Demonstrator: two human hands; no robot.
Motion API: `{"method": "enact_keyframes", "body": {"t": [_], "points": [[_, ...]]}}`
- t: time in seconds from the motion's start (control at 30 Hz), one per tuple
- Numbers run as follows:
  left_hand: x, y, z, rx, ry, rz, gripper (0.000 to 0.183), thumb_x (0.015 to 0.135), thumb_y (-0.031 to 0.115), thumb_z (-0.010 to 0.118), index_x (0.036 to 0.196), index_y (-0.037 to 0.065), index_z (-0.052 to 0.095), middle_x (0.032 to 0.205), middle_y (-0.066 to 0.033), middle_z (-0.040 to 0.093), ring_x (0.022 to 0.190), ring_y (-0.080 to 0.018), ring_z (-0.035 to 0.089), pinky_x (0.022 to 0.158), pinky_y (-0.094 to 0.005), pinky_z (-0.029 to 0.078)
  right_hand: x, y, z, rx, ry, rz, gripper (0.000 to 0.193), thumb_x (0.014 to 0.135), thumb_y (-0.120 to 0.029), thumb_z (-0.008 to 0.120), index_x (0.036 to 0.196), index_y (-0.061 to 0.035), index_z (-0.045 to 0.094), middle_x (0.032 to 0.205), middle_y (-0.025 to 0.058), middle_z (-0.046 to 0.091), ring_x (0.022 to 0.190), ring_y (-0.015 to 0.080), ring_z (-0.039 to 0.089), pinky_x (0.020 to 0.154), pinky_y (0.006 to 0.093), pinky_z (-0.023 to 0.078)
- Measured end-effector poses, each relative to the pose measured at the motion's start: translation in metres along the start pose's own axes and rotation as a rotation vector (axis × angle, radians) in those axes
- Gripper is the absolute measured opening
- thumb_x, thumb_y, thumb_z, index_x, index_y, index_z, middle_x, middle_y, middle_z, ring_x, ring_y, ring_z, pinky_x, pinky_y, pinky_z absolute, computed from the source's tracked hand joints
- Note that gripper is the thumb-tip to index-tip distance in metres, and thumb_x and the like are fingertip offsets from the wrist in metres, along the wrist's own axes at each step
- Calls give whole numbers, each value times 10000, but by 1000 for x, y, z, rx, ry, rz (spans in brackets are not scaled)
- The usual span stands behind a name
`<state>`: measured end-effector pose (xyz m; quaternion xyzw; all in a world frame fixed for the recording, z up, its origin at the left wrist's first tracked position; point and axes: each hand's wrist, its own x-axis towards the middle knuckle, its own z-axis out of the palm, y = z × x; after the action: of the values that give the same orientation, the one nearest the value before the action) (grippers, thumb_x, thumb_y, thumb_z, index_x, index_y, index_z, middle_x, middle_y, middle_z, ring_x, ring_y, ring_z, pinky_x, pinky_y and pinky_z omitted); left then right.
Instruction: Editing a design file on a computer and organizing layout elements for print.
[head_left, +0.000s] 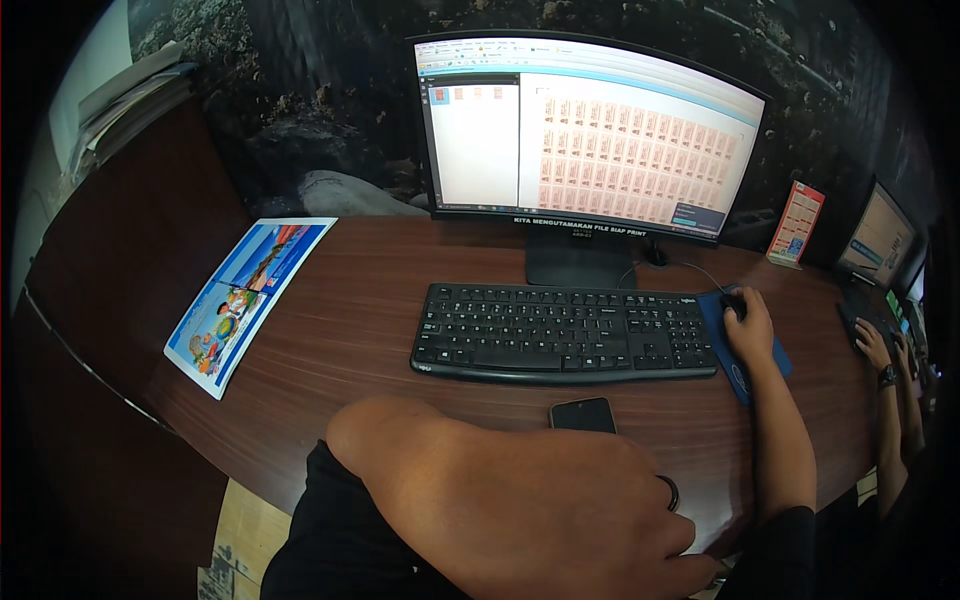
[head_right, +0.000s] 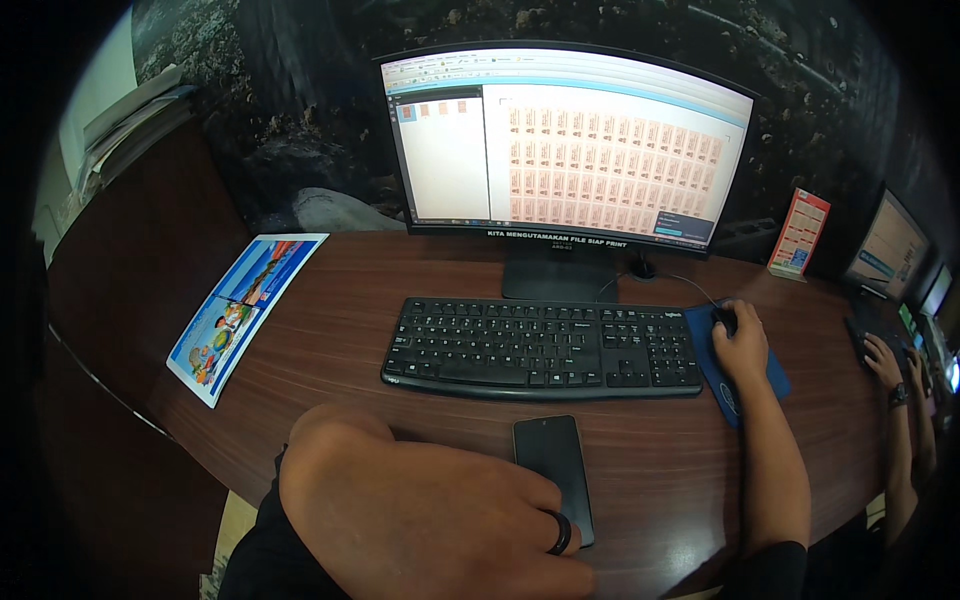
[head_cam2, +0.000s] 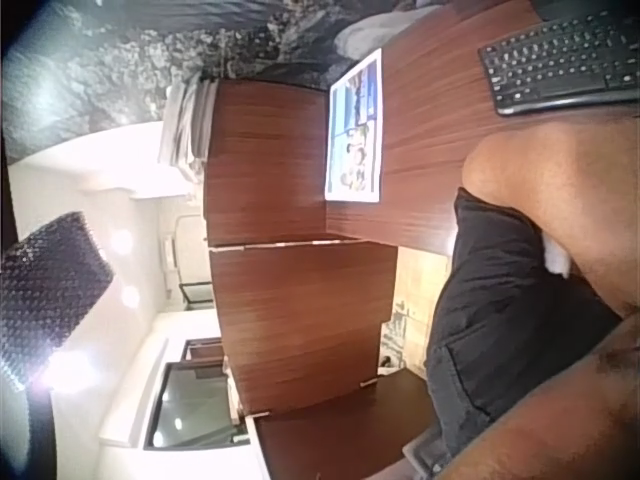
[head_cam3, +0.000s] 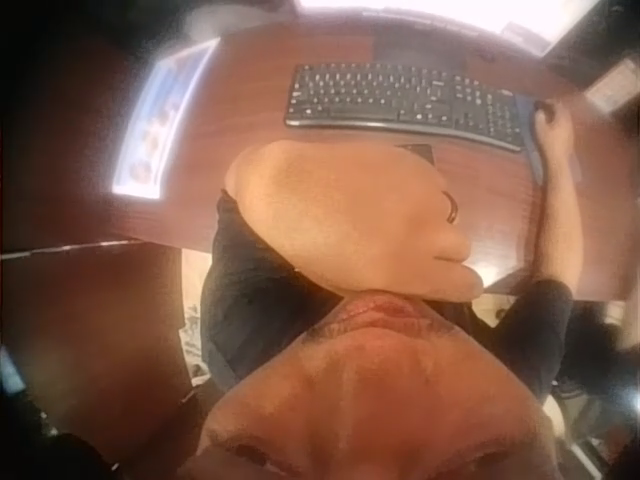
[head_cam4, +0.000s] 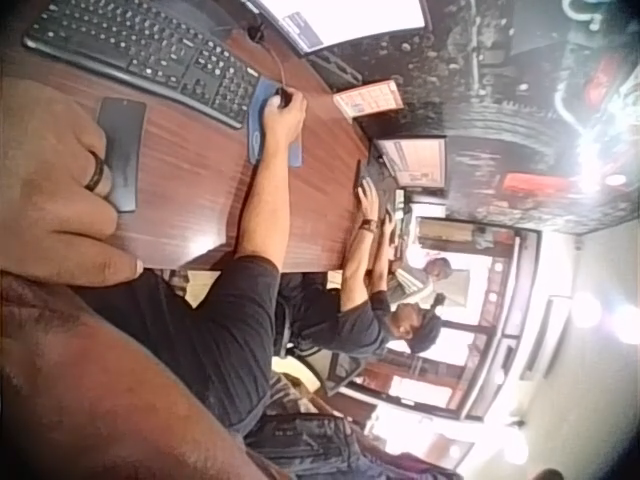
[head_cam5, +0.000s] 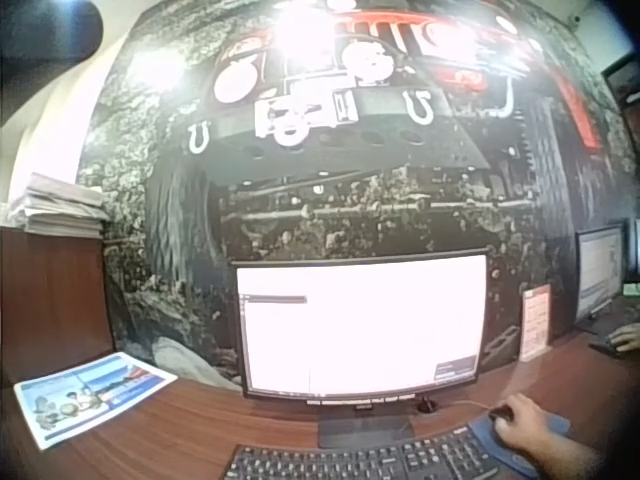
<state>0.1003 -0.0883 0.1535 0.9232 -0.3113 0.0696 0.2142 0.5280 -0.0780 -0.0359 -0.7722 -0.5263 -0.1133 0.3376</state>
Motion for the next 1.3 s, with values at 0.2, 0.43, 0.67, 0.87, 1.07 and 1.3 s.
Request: {"method": "enact_keyframes", "body": {"t": [0.2, 0.43, 0.67, 0.87, 1.07, 1.3], "points": [[0, 2, -2, 12, -8, -7, 365, 941, 165, 596, 1190, -101, 576, 899, -212, 686, 811, -333, 733, 654, -409, 608, 1, 7, 3, 2, 13, -21, 346, 819, -137, 656, 1150, -38, 633, 1169, 173, 651, 1117, 396, 630, 959, 462, 499], [-1, 0, 1, 16, 19, 3, 350, 940, 165, 596, 1172, -97, 585, 883, -206, 687, 789, -327, 732, 630, -409, 607, 3, 12, 6, -18, -1, 4, 371, 813, -135, 661, 1162, -14, 628, 1172, 191, 644, 1112, 402, 625, 962, 461, 496], [-1, 0, 3, 29, 43, 15, 364, 943, 166, 592, 1187, -104, 583, 876, -204, 687, 785, -325, 732, 617, -404, 604, 2, 8, 2, -19, -1, 7, 375, 815, -135, 658, 1169, -19, 618, 1181, 186, 641, 1121, 395, 622, 964, 462, 495], [-1, -1, 3, 3, 30, 8, 369, 947, 161, 589, 1201, -106, 581, 871, -201, 685, 782, -318, 731, 632, -404, 603, 0, 1, 0, -50, -7, 20, 377, 807, -126, 654, 1173, -43, 620, 1193, 170, 643, 1128, 394, 620, 965, 467, 496], [-2, -3, 4, 40, 53, 36, 389, 949, 179, 588, 1212, -108, 575, 877, -203, 686, 772, -310, 729, 621, -397, 602, 1, 2, 0, -42, -19, 19, 383, 804, -131, 655, 1178, -56, 617, 1192, 162, 643, 1132, 395, 615, 966, 473, 496], [9, 35, -3, 184, 173, -230, 236, 890, 165, 613, 1115, 111, 658, 897, -78, 688, 831, -291, 683, 693, -413, 552, 0, 5, 1, -8, 24, -7, 365, 802, -121, 659, 1153, -45, 593, 1170, 180, 635, 1101, 407, 621, 945, 479, 500]]}}
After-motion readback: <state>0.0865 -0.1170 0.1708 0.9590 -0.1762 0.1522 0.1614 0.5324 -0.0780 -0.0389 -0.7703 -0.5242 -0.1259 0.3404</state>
